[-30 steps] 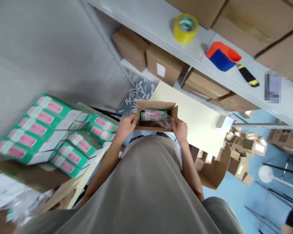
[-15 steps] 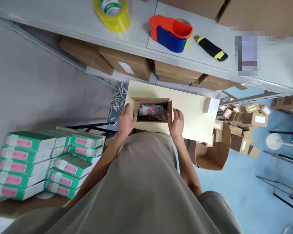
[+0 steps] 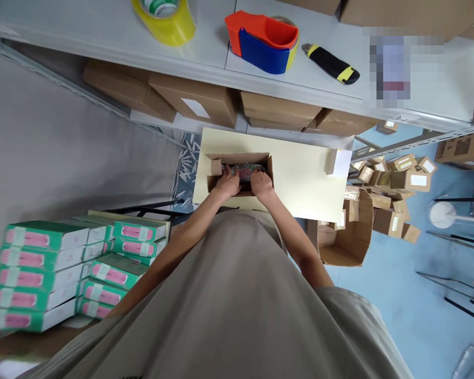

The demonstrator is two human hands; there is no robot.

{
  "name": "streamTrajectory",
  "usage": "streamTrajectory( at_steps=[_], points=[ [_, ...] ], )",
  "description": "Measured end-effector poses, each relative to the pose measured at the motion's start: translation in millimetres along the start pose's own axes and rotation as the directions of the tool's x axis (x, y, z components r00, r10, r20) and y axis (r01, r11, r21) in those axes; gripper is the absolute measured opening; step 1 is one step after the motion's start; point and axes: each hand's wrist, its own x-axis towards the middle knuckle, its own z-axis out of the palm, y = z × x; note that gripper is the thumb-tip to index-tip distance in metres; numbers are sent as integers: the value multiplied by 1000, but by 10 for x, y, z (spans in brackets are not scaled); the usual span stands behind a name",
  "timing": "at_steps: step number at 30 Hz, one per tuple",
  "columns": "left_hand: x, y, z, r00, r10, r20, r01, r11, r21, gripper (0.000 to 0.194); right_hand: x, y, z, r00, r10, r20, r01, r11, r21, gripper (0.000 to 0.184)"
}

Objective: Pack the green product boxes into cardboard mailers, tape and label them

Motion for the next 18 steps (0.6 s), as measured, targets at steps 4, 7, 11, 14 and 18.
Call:
streamTrajectory(
  at_steps=[4, 7, 11, 14, 18],
  points=[
    [-88, -94, 64, 999, -17, -51, 16, 1000, -18, 81, 78, -31, 19, 991, 106, 81, -99, 992, -83, 49],
    [-180, -163, 21, 995, -34, -94, 31, 999, -32, 72, 110, -100, -2, 985, 141, 101, -130, 985, -109, 54],
    [-478, -240, -105, 981, 57, -184, -82, 988, -130, 59, -41, -137, -86, 988, 116, 103, -101, 986, -134, 45],
    [-820, -368, -203, 923, 106, -370, -210, 944, -253, 49, -326, 16, -170, 986, -20, -166, 8, 998, -69, 42],
    [-1120, -644, -232, 806, -127, -579, -144, 906, -399, 48, -640, 414, -237, 833, 39, -552, 28, 993, 113, 36]
  ],
)
